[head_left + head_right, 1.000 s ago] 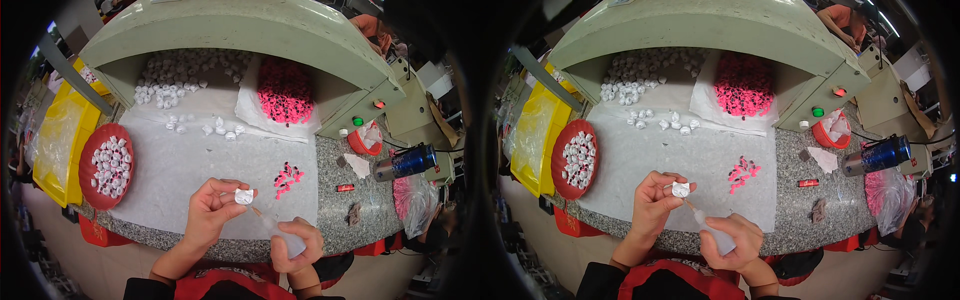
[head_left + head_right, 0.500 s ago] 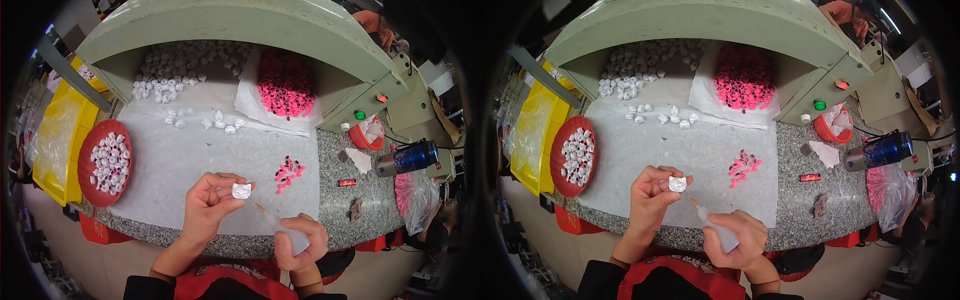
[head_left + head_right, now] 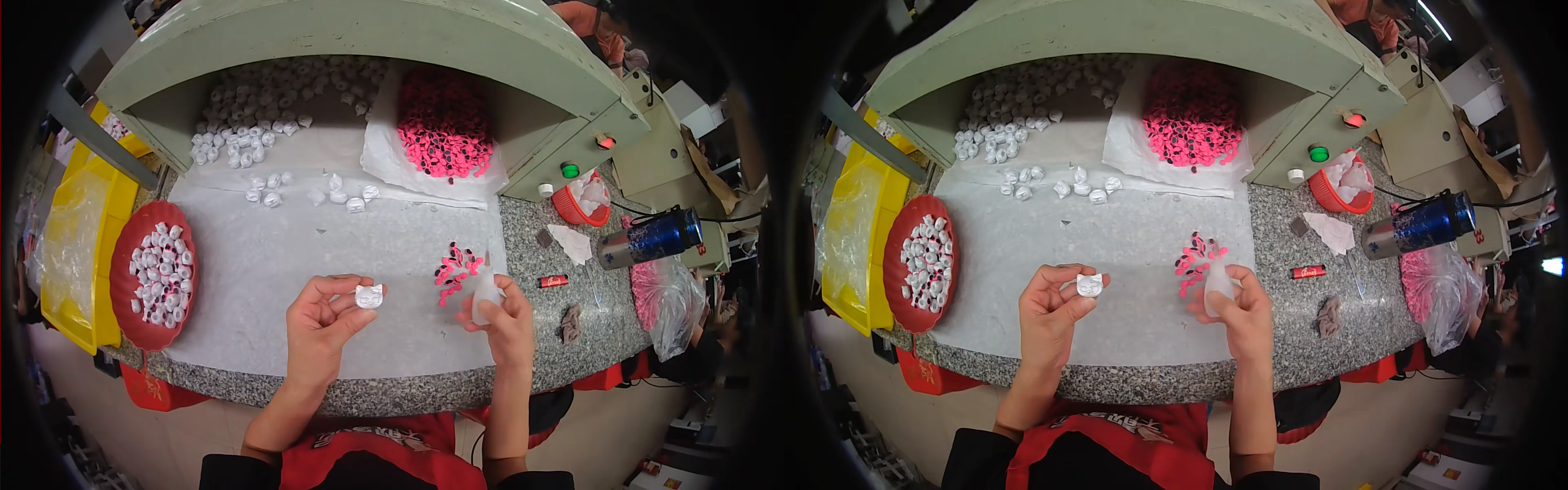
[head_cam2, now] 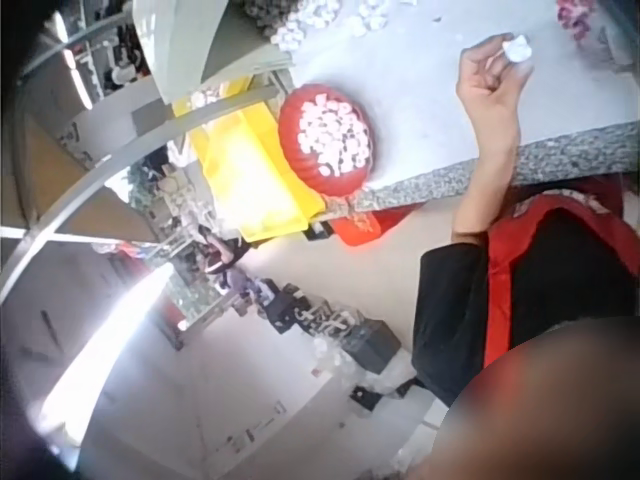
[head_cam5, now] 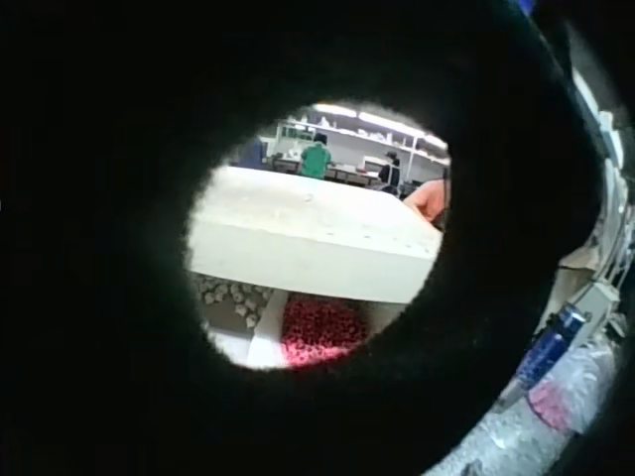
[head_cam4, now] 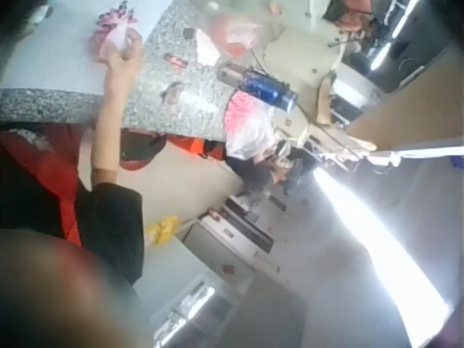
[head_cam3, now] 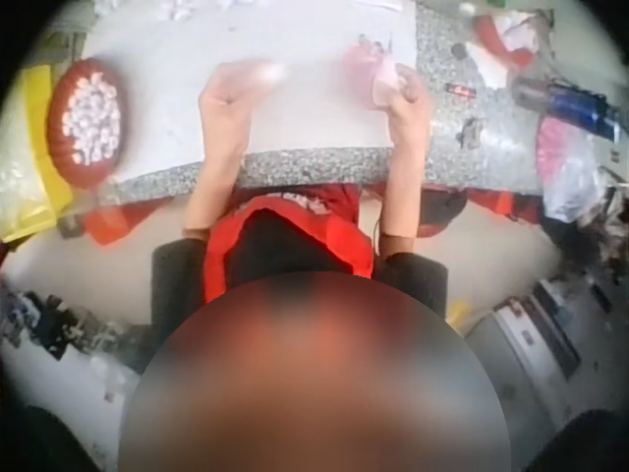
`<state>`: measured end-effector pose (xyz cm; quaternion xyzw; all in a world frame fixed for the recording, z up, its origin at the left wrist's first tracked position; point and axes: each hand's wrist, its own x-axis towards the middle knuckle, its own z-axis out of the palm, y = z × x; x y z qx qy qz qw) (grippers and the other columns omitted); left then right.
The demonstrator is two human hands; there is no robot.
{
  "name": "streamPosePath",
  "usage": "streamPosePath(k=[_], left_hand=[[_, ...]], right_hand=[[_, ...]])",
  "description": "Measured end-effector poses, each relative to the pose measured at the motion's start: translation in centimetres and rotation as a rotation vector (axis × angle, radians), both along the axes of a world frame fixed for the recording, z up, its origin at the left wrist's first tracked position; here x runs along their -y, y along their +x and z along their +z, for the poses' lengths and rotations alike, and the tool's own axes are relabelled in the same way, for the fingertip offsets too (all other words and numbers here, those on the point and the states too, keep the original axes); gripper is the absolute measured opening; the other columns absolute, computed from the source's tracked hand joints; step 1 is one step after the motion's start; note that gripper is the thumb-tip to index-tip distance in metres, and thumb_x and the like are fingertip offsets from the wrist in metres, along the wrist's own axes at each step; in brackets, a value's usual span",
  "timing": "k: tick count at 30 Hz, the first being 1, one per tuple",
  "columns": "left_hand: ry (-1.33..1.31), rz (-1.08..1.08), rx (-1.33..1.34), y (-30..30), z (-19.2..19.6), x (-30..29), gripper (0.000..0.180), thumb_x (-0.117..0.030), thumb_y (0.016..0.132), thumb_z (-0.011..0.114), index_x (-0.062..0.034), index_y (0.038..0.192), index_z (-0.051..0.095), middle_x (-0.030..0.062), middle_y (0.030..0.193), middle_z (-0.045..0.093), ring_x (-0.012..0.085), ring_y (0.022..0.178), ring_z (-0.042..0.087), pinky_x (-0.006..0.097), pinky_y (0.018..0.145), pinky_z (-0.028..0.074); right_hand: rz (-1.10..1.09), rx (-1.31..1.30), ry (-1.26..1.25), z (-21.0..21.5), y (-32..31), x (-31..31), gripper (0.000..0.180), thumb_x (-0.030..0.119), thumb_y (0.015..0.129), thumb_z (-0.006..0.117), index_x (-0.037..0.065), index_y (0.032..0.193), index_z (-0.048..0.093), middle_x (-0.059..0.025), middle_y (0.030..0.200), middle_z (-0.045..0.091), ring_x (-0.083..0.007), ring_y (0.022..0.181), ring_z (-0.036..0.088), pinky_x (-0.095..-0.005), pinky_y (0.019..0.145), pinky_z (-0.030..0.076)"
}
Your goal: Applying glue and attaching small pink decorative bows to white ceramic figurine heads.
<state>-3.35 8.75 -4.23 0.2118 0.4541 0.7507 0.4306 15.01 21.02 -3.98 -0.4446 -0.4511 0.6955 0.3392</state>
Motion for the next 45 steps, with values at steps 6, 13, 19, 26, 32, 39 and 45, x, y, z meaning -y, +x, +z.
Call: streamPosePath(k=[6, 13, 19, 26, 32, 39, 45], left_hand=[[-0.014, -0.022, 0.026, -0.3, -0.2, 0.6, 0.03, 0.014, 0.072, 0.056, 0.0005, 0.098, 0.051, 0.0135, 0.101, 0.057, 0.0281, 0.096, 0.059, 0.032, 0.084, 0.046], [-0.076, 0.025, -0.005, 0.1, 0.0, 1.1, 0.034, 0.012, 0.073, 0.056, 0.0034, 0.106, 0.051, 0.0132, 0.099, 0.058, 0.0258, 0.091, 0.061, 0.032, 0.081, 0.048], [-0.083, -0.052, -0.132, 1.2, -0.4, 0.1, 0.036, 0.013, 0.075, 0.055, 0.005, 0.11, 0.052, 0.0145, 0.101, 0.059, 0.0225, 0.088, 0.061, 0.029, 0.077, 0.05], [0.033, -0.078, -0.185, 2.1, 0.1, -0.2, 0.033, 0.014, 0.075, 0.056, 0.0042, 0.106, 0.055, 0.0133, 0.111, 0.053, 0.0176, 0.095, 0.057, 0.024, 0.079, 0.05], [0.034, -0.087, -0.39, 1.9, 0.8, 0.4, 0.032, 0.016, 0.074, 0.055, 0.0053, 0.104, 0.055, 0.0198, 0.114, 0.049, 0.0244, 0.1, 0.055, 0.03, 0.083, 0.05], [0.14, -0.082, -0.261, 1.8, 0.6, 0.8, 0.03, 0.013, 0.075, 0.056, 0.0045, 0.104, 0.056, 0.02, 0.11, 0.052, 0.0245, 0.101, 0.055, 0.031, 0.084, 0.049], [0.07, -0.027, -0.455, 2.2, 0.7, 0.7, 0.025, 0.009, 0.078, 0.056, 0.0039, 0.103, 0.057, 0.018, 0.105, 0.056, 0.0214, 0.095, 0.056, 0.029, 0.079, 0.048]], right_hand=[[0.109, 0.979, 0.607, -1.4, -3.6, -2.4, 0.026, 0.018, 0.07, 0.067, 0.0, 0.089, 0.063, -0.0147, 0.08, 0.063, -0.0234, 0.072, 0.063, -0.0296, 0.058, 0.048], [0.313, 1.064, 0.925, -2.7, -4.1, -2.3, 0.024, 0.016, 0.066, 0.07, 0.0, 0.083, 0.064, -0.0144, 0.081, 0.063, -0.0266, 0.072, 0.062, -0.0304, 0.066, 0.048], [0.265, 0.351, 0.454, 0.6, -2.7, -0.3, 0.013, -0.002, 0.065, 0.068, -0.001, 0.076, 0.061, -0.0107, 0.078, 0.062, -0.0157, 0.069, 0.06, -0.0257, 0.06, 0.047], [0.469, 0.108, 0.561, 4.6, -3.6, 2.7, 0.011, -0.008, 0.066, 0.065, -0.001, 0.074, 0.061, -0.0058, 0.075, 0.06, -0.0101, 0.068, 0.055, -0.0216, 0.06, 0.043], [0.331, 0.179, 0.428, 4.1, -3.8, 3.2, 0.011, -0.007, 0.067, 0.066, -0.001, 0.074, 0.061, -0.0042, 0.074, 0.06, -0.0087, 0.068, 0.054, -0.0211, 0.061, 0.043], [0.254, 0.194, 0.38, 4.2, -4.5, 4.2, 0.014, -0.005, 0.066, 0.068, -0.001, 0.078, 0.062, -0.002, 0.072, 0.058, -0.0072, 0.066, 0.052, -0.0203, 0.059, 0.041], [0.292, 0.152, 0.587, 3.2, -4.2, 4.1, 0.02, -0.007, 0.065, 0.067, 0.0, 0.084, 0.064, -0.0021, 0.068, 0.055, -0.0084, 0.062, 0.048, -0.0205, 0.055, 0.037]])
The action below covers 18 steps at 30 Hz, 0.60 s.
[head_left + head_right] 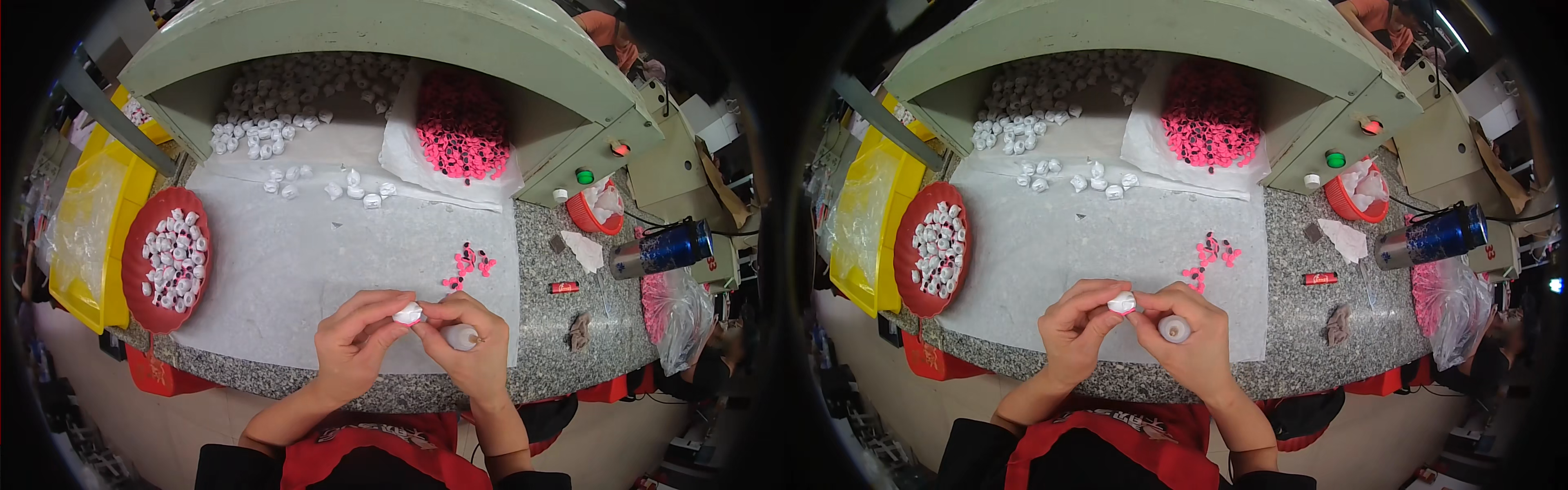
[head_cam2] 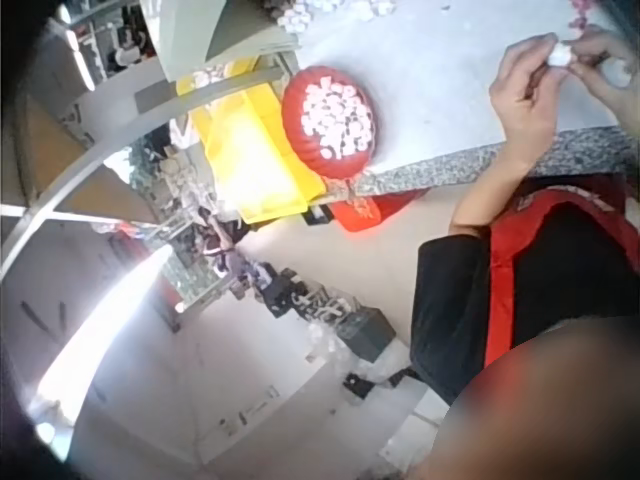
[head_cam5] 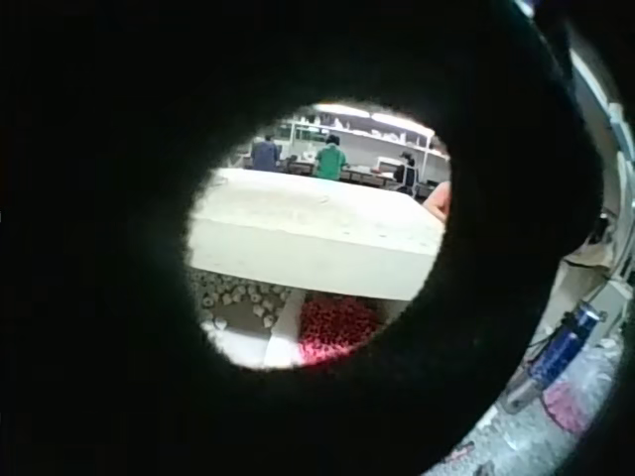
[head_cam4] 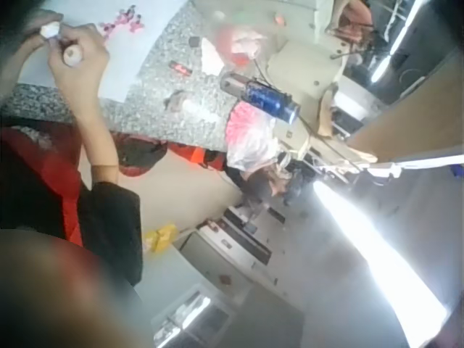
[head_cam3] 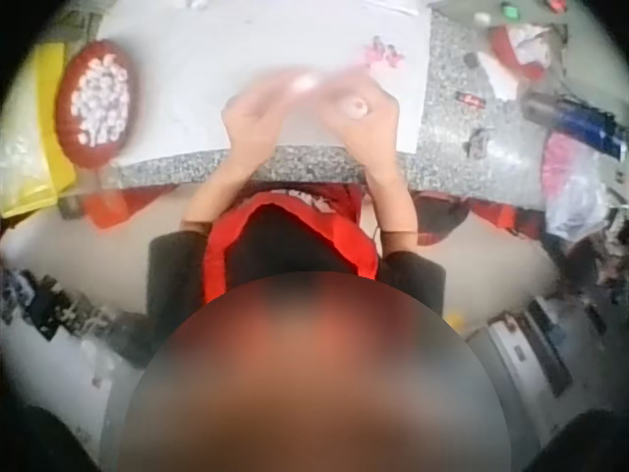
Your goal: Applying glue and attaching small pink decorative bows to white ceramic figurine heads.
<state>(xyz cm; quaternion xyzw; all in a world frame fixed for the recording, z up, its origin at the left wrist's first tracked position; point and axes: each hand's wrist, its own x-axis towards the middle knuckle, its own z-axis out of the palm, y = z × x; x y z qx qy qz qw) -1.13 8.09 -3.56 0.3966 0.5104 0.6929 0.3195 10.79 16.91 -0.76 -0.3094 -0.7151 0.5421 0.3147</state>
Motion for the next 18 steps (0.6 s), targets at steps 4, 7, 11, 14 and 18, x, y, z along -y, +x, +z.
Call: streamPosePath(k=[4, 7, 11, 14, 18], left_hand=[[0.037, 0.051, -0.041, 0.7, 0.0, -0.3, 0.027, 0.01, 0.078, 0.055, 0.0022, 0.104, 0.057, 0.0154, 0.106, 0.055, 0.0197, 0.094, 0.057, 0.027, 0.078, 0.051], [0.038, 0.062, -0.04, 0.8, 0.0, -0.4, 0.026, 0.009, 0.079, 0.054, 0.0023, 0.104, 0.058, 0.0152, 0.105, 0.055, 0.0197, 0.094, 0.057, 0.027, 0.078, 0.05], [0.024, 0.032, -0.003, 0.7, -0.1, -0.3, 0.025, 0.009, 0.079, 0.054, 0.003, 0.103, 0.058, 0.0156, 0.106, 0.055, 0.0197, 0.093, 0.058, 0.027, 0.078, 0.05], [0.025, 0.006, 0.051, 0.6, 0.0, -0.3, 0.025, 0.011, 0.079, 0.053, 0.0045, 0.103, 0.057, 0.016, 0.106, 0.054, 0.0196, 0.092, 0.058, 0.028, 0.081, 0.049], [0.019, 0.005, 0.195, 0.5, -0.1, -0.3, 0.024, 0.009, 0.08, 0.053, 0.0044, 0.103, 0.057, 0.0147, 0.1, 0.057, 0.0193, 0.091, 0.058, 0.028, 0.08, 0.049]], right_hand=[[-0.034, -0.026, 0.013, -0.3, 0.0, 0.4, 0.018, -0.008, 0.065, 0.066, 0.0, 0.082, 0.064, -0.0021, 0.068, 0.055, -0.0086, 0.062, 0.047, -0.0214, 0.055, 0.037], [-0.051, -0.027, -0.012, -0.3, 0.1, 0.4, 0.017, -0.008, 0.065, 0.066, 0.0, 0.08, 0.064, -0.0022, 0.068, 0.055, -0.0089, 0.062, 0.048, -0.0216, 0.056, 0.037], [-0.042, -0.04, -0.02, -0.4, 0.3, 0.2, 0.016, -0.008, 0.065, 0.067, -0.001, 0.079, 0.064, -0.0026, 0.068, 0.056, -0.0088, 0.062, 0.048, -0.0217, 0.055, 0.037], [-0.051, -0.066, -0.031, -0.5, 0.2, 0.3, 0.016, -0.007, 0.064, 0.068, -0.001, 0.078, 0.064, -0.0029, 0.068, 0.056, -0.009, 0.062, 0.048, -0.0216, 0.055, 0.037], [-0.031, -0.112, -0.03, -1.4, 0.2, 0.4, 0.021, -0.007, 0.064, 0.069, 0.0, 0.083, 0.063, -0.0049, 0.074, 0.057, -0.0098, 0.064, 0.051, -0.0214, 0.056, 0.04]])
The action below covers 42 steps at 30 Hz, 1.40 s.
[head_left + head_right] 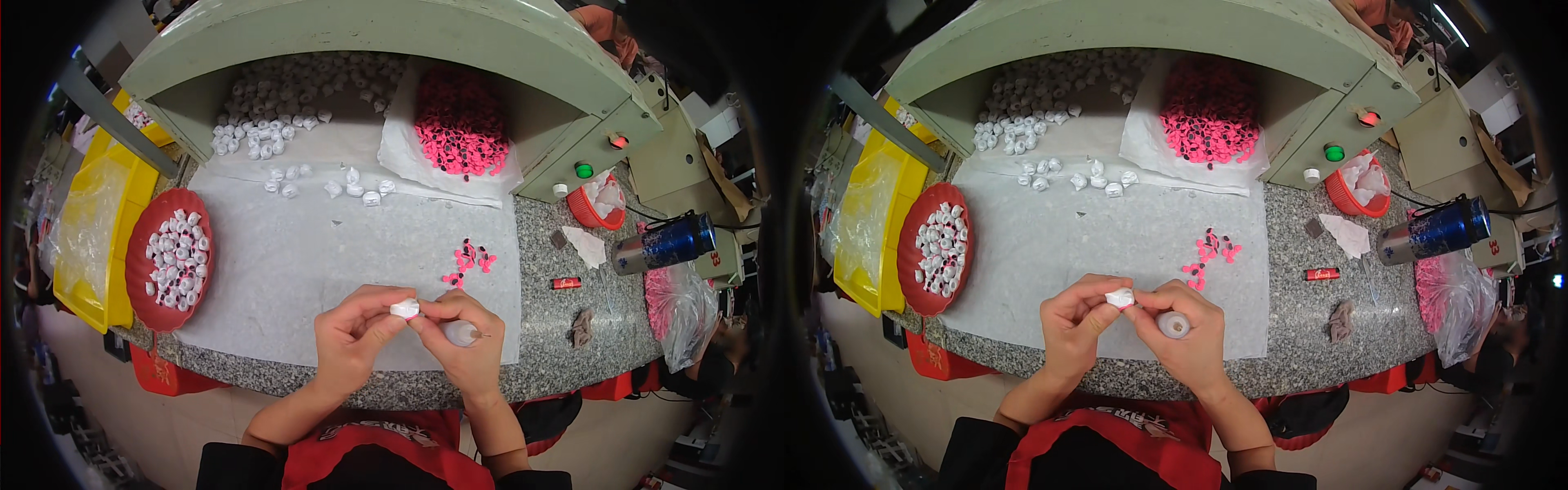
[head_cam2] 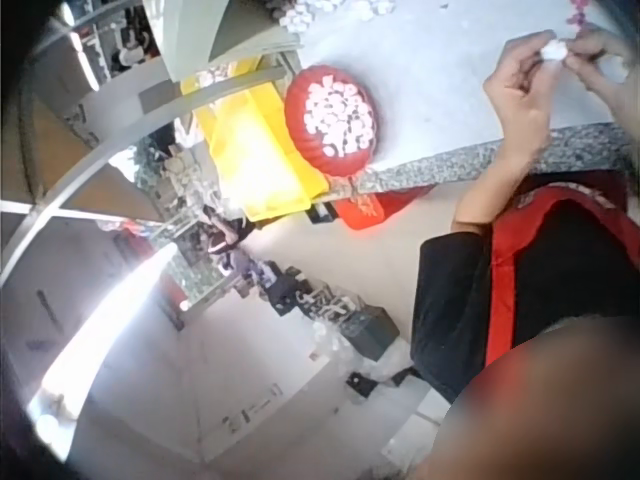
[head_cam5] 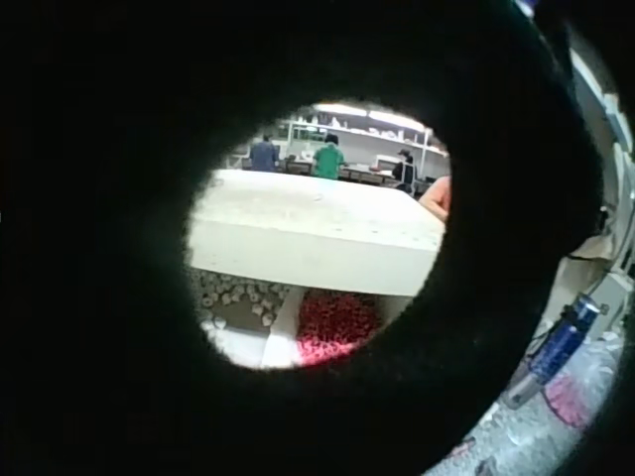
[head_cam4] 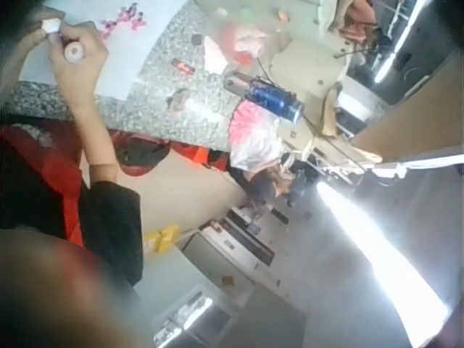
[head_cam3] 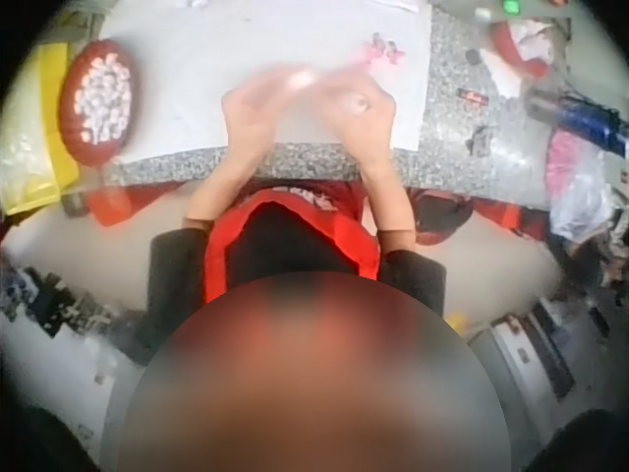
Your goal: Applying glue and attaching small pink decorative bows to white ceramic figurine heads.
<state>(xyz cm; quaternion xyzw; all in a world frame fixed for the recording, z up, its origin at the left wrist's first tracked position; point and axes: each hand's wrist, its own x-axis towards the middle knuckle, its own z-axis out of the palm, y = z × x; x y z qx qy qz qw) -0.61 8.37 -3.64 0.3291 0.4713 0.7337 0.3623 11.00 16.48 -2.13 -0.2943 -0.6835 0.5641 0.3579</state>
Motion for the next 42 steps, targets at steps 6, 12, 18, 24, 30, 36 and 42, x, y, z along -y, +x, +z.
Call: streamPosePath(k=[6, 12, 18, 24, 30, 36, 42], left_hand=[[-0.179, -0.221, 0.794, -0.7, 0.2, 0.0, 0.021, 0.0, 0.082, 0.056, 0.0039, 0.102, 0.056, 0.0114, 0.089, 0.062, 0.0168, 0.086, 0.06, 0.026, 0.074, 0.049], [-0.089, -0.196, 0.293, -0.6, 1.3, 0.3, 0.019, 0.004, 0.076, 0.062, 0.0039, 0.094, 0.055, 0.0141, 0.089, 0.061, 0.0169, 0.083, 0.061, 0.027, 0.068, 0.051], [-0.003, -0.271, -0.139, -1.1, 0.6, 1.1, 0.024, 0.007, 0.074, 0.064, 0.003, 0.097, 0.055, 0.013, 0.09, 0.063, 0.019, 0.08, 0.064, 0.025, 0.069, 0.054], [-0.067, -0.095, -0.262, -0.6, 1.5, 1.1, 0.022, 0.004, 0.074, 0.064, 0.0024, 0.094, 0.055, 0.0124, 0.084, 0.064, 0.0184, 0.077, 0.065, 0.025, 0.065, 0.054], [-0.111, -0.082, -0.157, -0.9, -0.2, 1.8, 0.022, 0.004, 0.074, 0.064, 0.0026, 0.094, 0.054, 0.0143, 0.082, 0.065, 0.019, 0.073, 0.066, 0.025, 0.062, 0.054], [-0.112, -0.052, -0.179, -1.6, -0.8, 2.4, 0.027, 0.006, 0.073, 0.064, 0.0032, 0.097, 0.052, 0.0139, 0.081, 0.064, 0.0182, 0.074, 0.065, 0.026, 0.062, 0.053], [-0.181, -0.085, 0.01, -1.7, -2.1, 2.0, 0.025, 0.005, 0.075, 0.063, 0.0029, 0.098, 0.053, 0.0123, 0.08, 0.065, 0.0155, 0.073, 0.064, 0.026, 0.064, 0.053]], right_hand=[[0.043, -0.002, 0.214, 1.1, -0.3, 0.0, 0.033, -0.006, 0.062, 0.072, 0.002, 0.091, 0.06, -0.0096, 0.09, 0.058, -0.0115, 0.07, 0.056, -0.0216, 0.061, 0.046], [0.152, -0.174, -0.032, -0.3, 0.7, -1.2, 0.029, -0.005, 0.06, 0.073, 0.001, 0.084, 0.058, -0.0126, 0.088, 0.059, -0.0132, 0.064, 0.057, -0.0198, 0.052, 0.046], [0.247, -0.304, -0.462, -0.5, 1.0, -1.1, 0.024, -0.005, 0.065, 0.071, 0.0, 0.086, 0.06, -0.0104, 0.086, 0.059, -0.012, 0.067, 0.058, -0.0201, 0.052, 0.046], [0.218, -0.266, -0.439, -0.7, 0.4, -0.5, 0.021, -0.003, 0.067, 0.071, 0.001, 0.084, 0.06, -0.0106, 0.086, 0.058, -0.0122, 0.067, 0.057, -0.0201, 0.051, 0.046], [0.197, -0.108, -0.495, -1.5, -0.6, -0.3, 0.022, 0.001, 0.067, 0.07, -0.001, 0.084, 0.057, -0.0133, 0.082, 0.057, -0.0145, 0.061, 0.056, -0.0216, 0.044, 0.043], [0.239, -0.136, -0.553, -2.2, -1.6, 0.1, 0.018, 0.0, 0.072, 0.067, 0.0, 0.088, 0.058, -0.0071, 0.078, 0.06, -0.0094, 0.058, 0.055, -0.0199, 0.047, 0.043], [0.084, -0.097, -0.58, -2.3, -2.3, 0.5, 0.018, 0.0, 0.072, 0.065, -0.001, 0.089, 0.058, -0.0083, 0.078, 0.061, -0.0096, 0.057, 0.054, -0.0199, 0.045, 0.041]])
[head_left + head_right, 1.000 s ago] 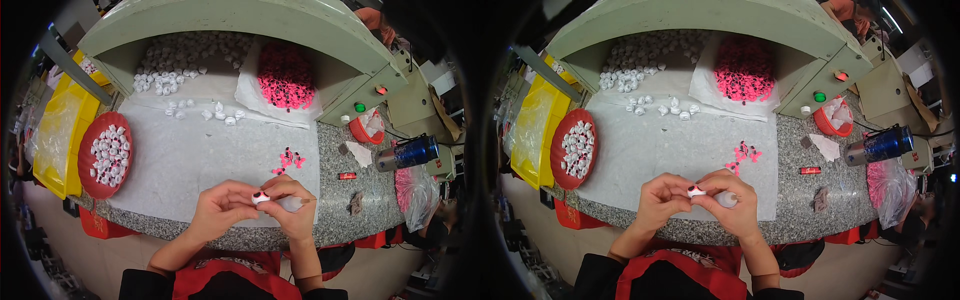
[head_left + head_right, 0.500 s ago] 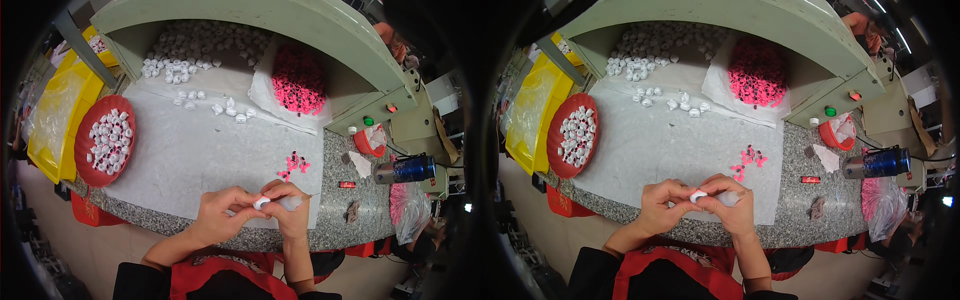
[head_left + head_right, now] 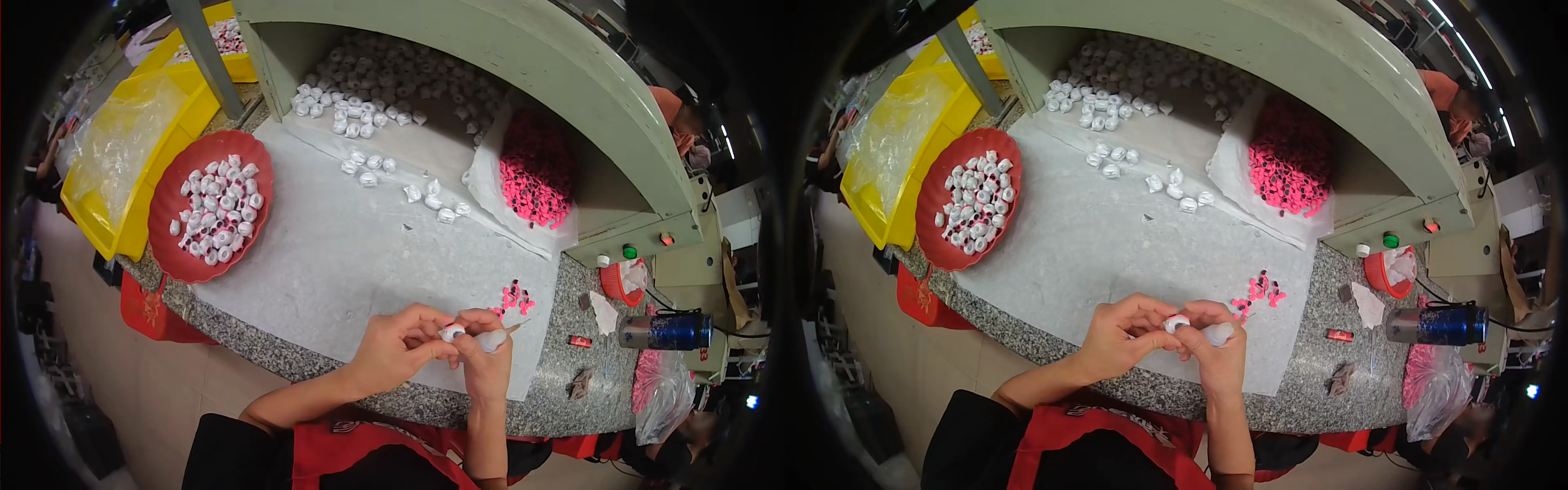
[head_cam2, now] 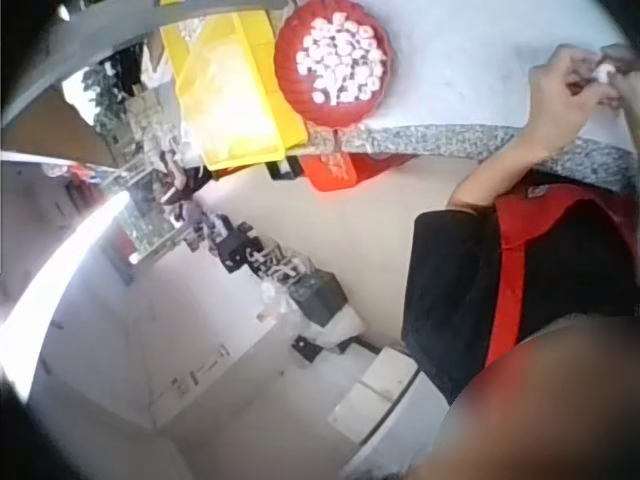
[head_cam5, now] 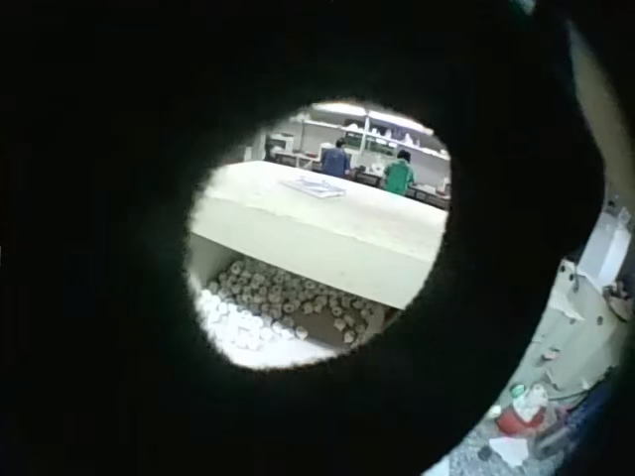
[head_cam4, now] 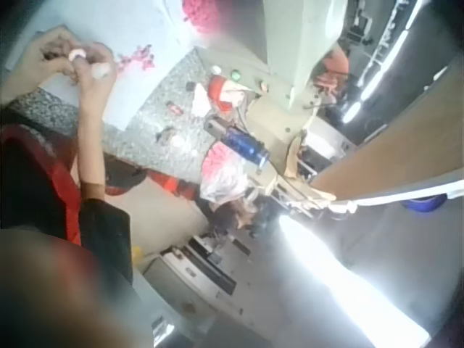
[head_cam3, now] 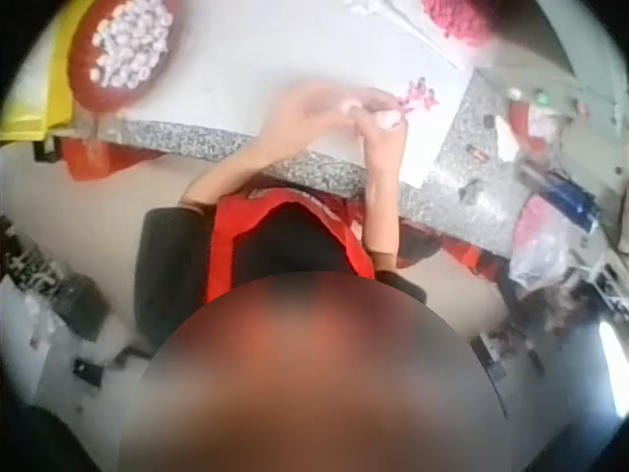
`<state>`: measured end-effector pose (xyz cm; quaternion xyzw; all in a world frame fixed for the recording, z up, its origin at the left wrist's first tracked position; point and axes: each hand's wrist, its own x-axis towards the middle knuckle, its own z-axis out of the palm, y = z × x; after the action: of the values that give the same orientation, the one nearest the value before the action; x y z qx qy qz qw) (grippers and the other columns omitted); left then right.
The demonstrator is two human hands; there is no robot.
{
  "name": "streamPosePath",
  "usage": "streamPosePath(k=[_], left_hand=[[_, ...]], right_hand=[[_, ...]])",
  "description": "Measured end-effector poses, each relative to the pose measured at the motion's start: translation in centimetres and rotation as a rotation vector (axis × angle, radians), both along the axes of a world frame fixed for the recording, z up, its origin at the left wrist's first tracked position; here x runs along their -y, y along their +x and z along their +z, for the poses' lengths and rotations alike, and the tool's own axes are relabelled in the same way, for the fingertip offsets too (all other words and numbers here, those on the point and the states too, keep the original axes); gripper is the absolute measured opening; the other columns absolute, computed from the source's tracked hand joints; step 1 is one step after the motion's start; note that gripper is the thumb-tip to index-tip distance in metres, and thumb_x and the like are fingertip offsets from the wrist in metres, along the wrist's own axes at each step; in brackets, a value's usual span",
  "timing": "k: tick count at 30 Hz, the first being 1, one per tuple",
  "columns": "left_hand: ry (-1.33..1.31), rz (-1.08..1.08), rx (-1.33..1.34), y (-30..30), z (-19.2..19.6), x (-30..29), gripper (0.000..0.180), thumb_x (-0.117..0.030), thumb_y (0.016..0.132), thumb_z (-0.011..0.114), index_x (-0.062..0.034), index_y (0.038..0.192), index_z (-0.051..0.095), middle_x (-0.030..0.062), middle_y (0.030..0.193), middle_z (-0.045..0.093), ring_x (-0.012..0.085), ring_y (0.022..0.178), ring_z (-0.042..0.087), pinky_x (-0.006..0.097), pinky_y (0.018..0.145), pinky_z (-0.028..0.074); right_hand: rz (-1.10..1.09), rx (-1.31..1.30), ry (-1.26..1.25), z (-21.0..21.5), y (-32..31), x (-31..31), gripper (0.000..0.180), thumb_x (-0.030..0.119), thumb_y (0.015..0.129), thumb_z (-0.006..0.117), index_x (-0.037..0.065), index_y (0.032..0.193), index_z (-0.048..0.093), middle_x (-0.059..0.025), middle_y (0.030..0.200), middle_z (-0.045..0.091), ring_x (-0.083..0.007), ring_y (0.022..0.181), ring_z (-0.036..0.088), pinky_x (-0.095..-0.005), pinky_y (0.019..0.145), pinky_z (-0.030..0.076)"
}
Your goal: Applying glue and attaching small pink decorative bows to white ceramic figurine heads.
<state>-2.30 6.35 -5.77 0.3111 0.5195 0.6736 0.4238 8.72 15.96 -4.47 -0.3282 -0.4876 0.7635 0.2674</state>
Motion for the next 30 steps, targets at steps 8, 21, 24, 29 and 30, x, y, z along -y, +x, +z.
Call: streamPosePath(k=[8, 21, 24, 29, 30], left_hand=[[-0.006, 0.008, 0.232, -0.7, -2.3, 0.7, 0.023, 0.003, 0.077, 0.061, 0.0036, 0.1, 0.054, 0.0117, 0.083, 0.064, 0.0151, 0.08, 0.063, 0.027, 0.071, 0.052], [-0.382, 0.907, -1.418, -16.2, 1.3, 1.9, 0.025, -0.001, 0.073, 0.06, -0.0059, 0.098, 0.061, 0.0113, 0.1, 0.056, 0.0262, 0.081, 0.059, 0.032, 0.066, 0.049], [-0.239, 0.603, -1.572, -15.5, -2.6, -4.3, 0.023, -0.004, 0.072, 0.06, -0.0083, 0.095, 0.06, 0.0097, 0.091, 0.056, 0.0273, 0.08, 0.057, 0.036, 0.066, 0.049], [-0.31, 0.468, -1.294, -15.1, -3.0, -5.9, 0.018, -0.004, 0.079, 0.054, -0.005, 0.097, 0.058, 0.0121, 0.09, 0.057, 0.0265, 0.076, 0.06, 0.032, 0.063, 0.051], [-0.219, 0.324, -0.61, -13.7, -1.3, -5.7, 0.02, -0.004, 0.082, 0.052, -0.0049, 0.102, 0.056, 0.0112, 0.095, 0.057, 0.0244, 0.082, 0.06, 0.031, 0.068, 0.051]], right_hand=[[0.082, 0.064, 0.062, -1.4, -1.2, 0.5, 0.012, 0.002, 0.072, 0.067, 0.0, 0.081, 0.059, -0.0099, 0.079, 0.062, -0.0101, 0.059, 0.055, -0.0201, 0.047, 0.042], [-0.193, 0.244, 0.503, -1.3, 1.0, -0.8, 0.024, 0.004, 0.071, 0.068, 0.001, 0.092, 0.055, -0.0065, 0.085, 0.06, -0.0097, 0.06, 0.055, -0.0196, 0.046, 0.043], [-0.082, 0.189, 0.495, -0.1, 1.2, 0.8, 0.024, 0.003, 0.072, 0.066, 0.001, 0.093, 0.055, -0.0071, 0.085, 0.06, -0.0098, 0.06, 0.055, -0.0199, 0.047, 0.043], [-0.269, 0.314, 0.353, 0.0, 4.6, 0.8, 0.031, -0.002, 0.072, 0.062, 0.001, 0.1, 0.05, -0.0053, 0.082, 0.055, -0.0108, 0.062, 0.054, -0.0206, 0.05, 0.045], [-0.28, 0.317, 0.354, -0.3, 4.7, 0.2, 0.031, -0.002, 0.072, 0.062, 0.001, 0.1, 0.05, -0.0053, 0.082, 0.055, -0.0108, 0.062, 0.054, -0.0206, 0.05, 0.045]])
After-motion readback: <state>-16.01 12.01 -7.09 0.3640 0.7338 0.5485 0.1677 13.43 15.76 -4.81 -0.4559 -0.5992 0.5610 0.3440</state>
